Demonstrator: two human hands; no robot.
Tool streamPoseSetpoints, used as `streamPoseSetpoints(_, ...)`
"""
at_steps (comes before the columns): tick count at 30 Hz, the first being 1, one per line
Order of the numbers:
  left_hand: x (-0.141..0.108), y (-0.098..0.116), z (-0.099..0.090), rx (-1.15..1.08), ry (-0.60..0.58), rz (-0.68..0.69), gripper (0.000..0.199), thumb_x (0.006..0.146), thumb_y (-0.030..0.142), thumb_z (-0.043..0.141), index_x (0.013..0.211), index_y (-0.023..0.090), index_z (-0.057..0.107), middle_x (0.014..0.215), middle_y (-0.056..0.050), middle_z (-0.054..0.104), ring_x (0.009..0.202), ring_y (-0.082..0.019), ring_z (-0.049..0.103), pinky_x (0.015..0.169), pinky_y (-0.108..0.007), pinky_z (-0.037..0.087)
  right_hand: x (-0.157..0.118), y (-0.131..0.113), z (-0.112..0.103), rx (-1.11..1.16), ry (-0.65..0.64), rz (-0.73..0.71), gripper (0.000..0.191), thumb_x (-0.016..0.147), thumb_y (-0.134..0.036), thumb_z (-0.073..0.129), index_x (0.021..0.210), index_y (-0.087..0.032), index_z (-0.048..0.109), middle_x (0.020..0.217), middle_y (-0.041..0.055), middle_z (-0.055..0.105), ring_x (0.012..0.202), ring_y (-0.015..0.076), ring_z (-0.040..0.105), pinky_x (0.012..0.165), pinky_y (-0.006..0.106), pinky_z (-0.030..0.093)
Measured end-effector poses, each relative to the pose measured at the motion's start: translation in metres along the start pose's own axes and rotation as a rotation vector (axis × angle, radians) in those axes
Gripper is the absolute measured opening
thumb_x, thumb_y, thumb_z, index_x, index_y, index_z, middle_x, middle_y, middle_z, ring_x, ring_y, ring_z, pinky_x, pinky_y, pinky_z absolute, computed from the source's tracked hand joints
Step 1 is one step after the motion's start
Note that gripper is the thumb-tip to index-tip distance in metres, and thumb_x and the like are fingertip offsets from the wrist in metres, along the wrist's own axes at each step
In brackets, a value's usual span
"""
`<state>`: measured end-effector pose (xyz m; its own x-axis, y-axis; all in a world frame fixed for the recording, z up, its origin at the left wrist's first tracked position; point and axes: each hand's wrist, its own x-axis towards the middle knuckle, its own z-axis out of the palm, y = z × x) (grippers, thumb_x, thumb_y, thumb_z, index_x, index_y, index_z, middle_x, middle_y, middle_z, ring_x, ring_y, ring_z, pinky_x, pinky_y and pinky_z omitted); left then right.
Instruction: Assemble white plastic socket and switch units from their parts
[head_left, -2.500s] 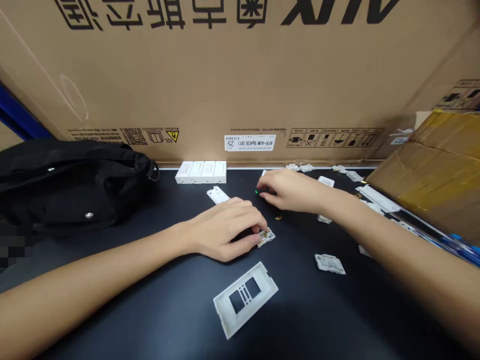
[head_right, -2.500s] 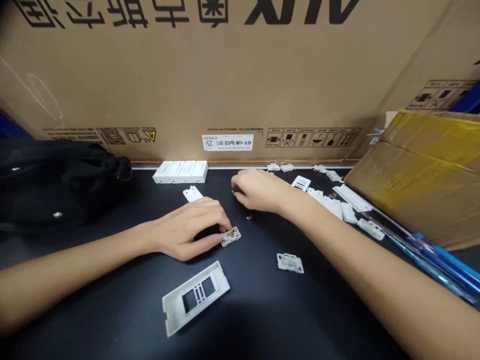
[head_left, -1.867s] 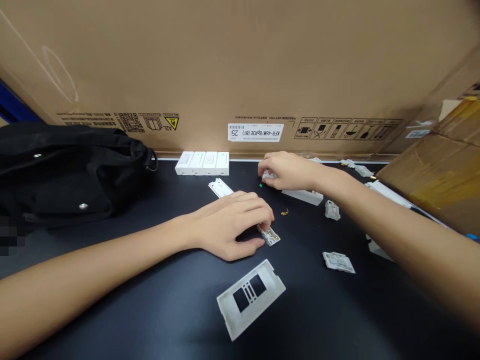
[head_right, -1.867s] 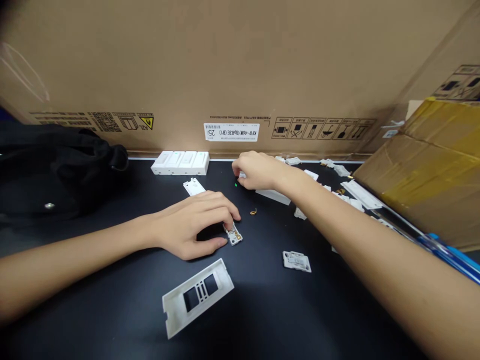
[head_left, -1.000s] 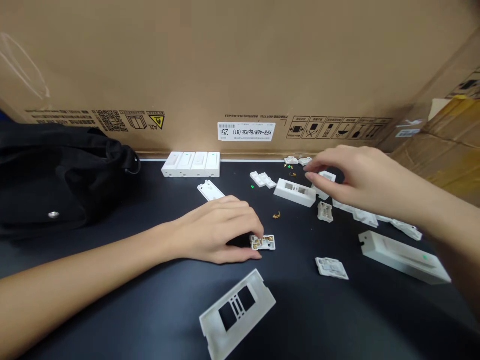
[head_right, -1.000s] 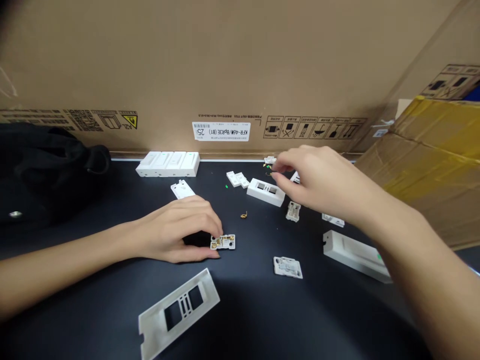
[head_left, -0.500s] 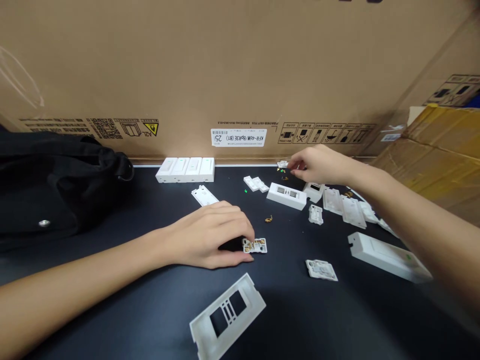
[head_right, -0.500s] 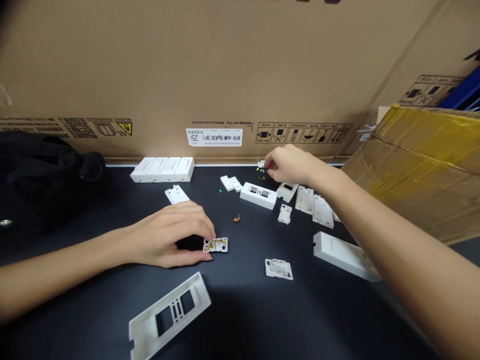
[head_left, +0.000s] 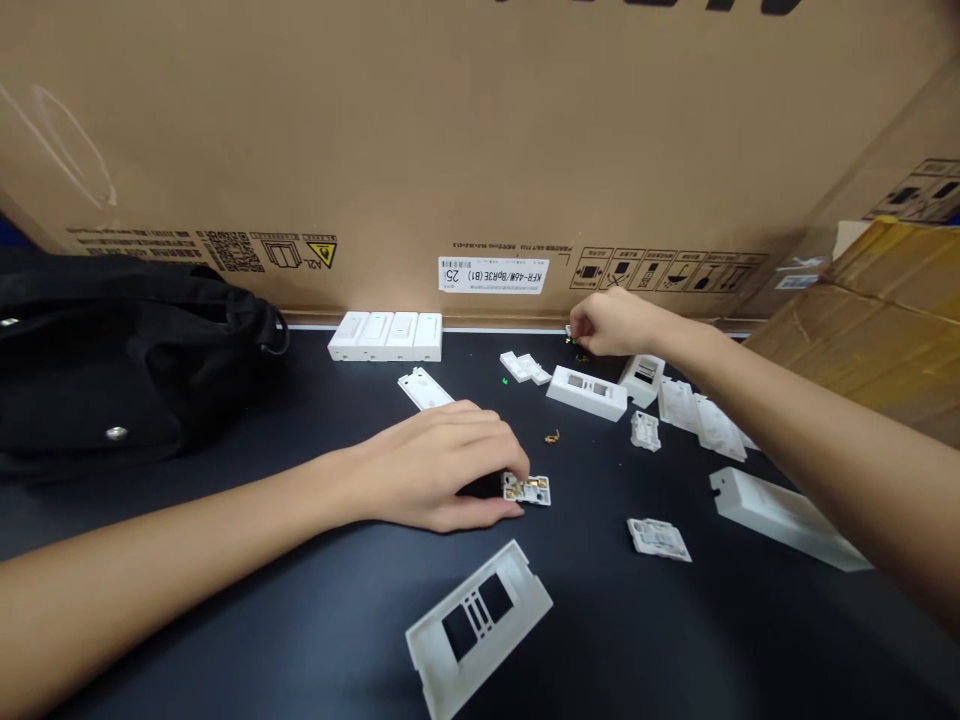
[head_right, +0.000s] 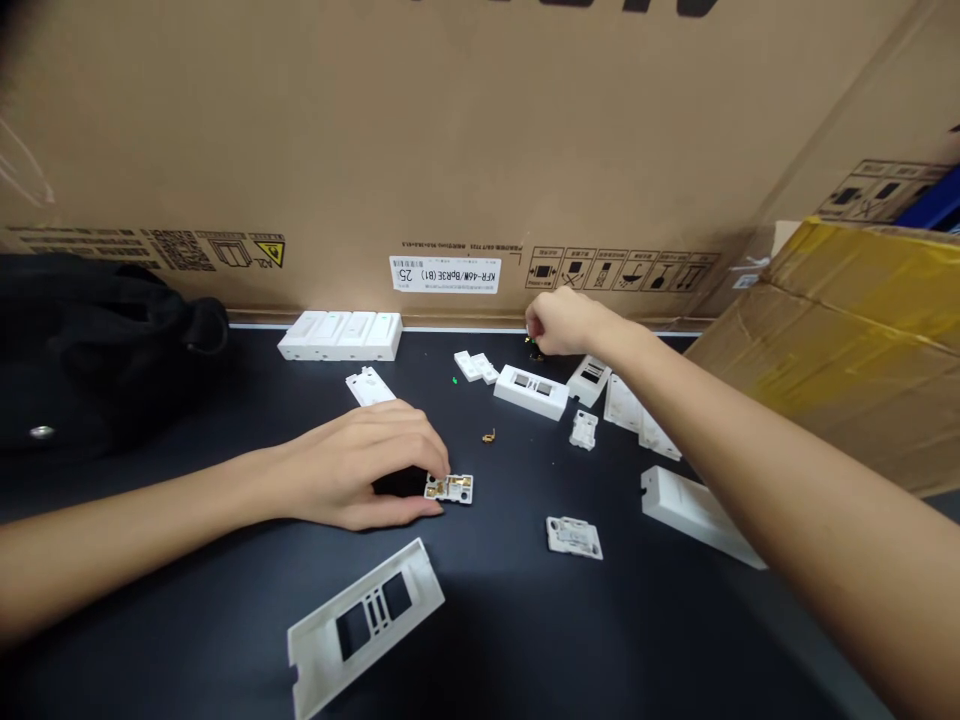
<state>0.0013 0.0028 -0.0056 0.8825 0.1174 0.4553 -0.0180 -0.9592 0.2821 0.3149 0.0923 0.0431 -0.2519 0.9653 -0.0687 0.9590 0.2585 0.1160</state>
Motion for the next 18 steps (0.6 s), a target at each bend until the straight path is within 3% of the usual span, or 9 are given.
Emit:
streamPoseSetpoints(6,0.000,0.000,0.000,-0.003,-0.017,-0.008,0.016,0.104,0.035,0.062,0.108,0.019,0.060,0.103,-0.006,0.075,0.091,-0.017,0.069,0.085,-0.032,0.049,-0.005,-0.007,-0.014,0.011,0.032,0.029,0.030,0.069,-0.010,0.070,0.098,-0.015,0.073,0.087,0.0078,0.078,0.080,0.0247,0.072,0.076,0.037,0.054)
streamPoseSetpoints(9,0.001,0.000,-0.001,0.000,-0.014,0.002,0.019,0.104,0.038,0.064,0.105,0.019,0.061,0.100,-0.006,0.075,0.089,-0.018,0.068,0.084,-0.032,0.048,-0.034,-0.026,-0.029,0.154,0.196,0.072,0.020,0.070,-0.013,0.069,0.090,-0.019,0.069,0.082,0.0043,0.077,0.075,0.0231,0.071,0.077,0.038,0.054)
streamPoseSetpoints(12,0.001,0.001,-0.001,-0.006,-0.015,0.010,0.026,0.102,0.044,0.067,0.104,0.019,0.061,0.097,-0.005,0.075,0.086,-0.018,0.067,0.082,-0.033,0.048,-0.076,-0.062,-0.037,0.428,0.297,-0.099,0.014,0.073,-0.016,0.067,0.086,-0.023,0.065,0.075,0.0012,0.074,0.066,0.0193,0.069,0.067,0.035,0.055)
streamPoseSetpoints(15,0.001,0.001,-0.002,-0.015,-0.011,-0.003,0.026,0.102,0.045,0.065,0.106,0.019,0.060,0.097,-0.006,0.074,0.087,-0.019,0.067,0.083,-0.033,0.049,-0.113,-0.100,-0.034,0.665,0.245,-0.309,0.011,0.076,-0.017,0.065,0.083,-0.024,0.064,0.073,-0.0011,0.071,0.063,0.0164,0.066,0.060,0.030,0.055)
streamPoseSetpoints(18,0.002,0.001,-0.002,-0.011,0.050,0.020,0.020,0.105,0.039,0.061,0.106,0.019,0.059,0.096,-0.006,0.074,0.087,-0.018,0.067,0.081,-0.032,0.050,-0.132,-0.123,-0.025,0.762,0.185,-0.401,0.014,0.076,-0.011,0.066,0.082,-0.024,0.066,0.076,-0.0029,0.072,0.066,0.0141,0.066,0.062,0.027,0.054)
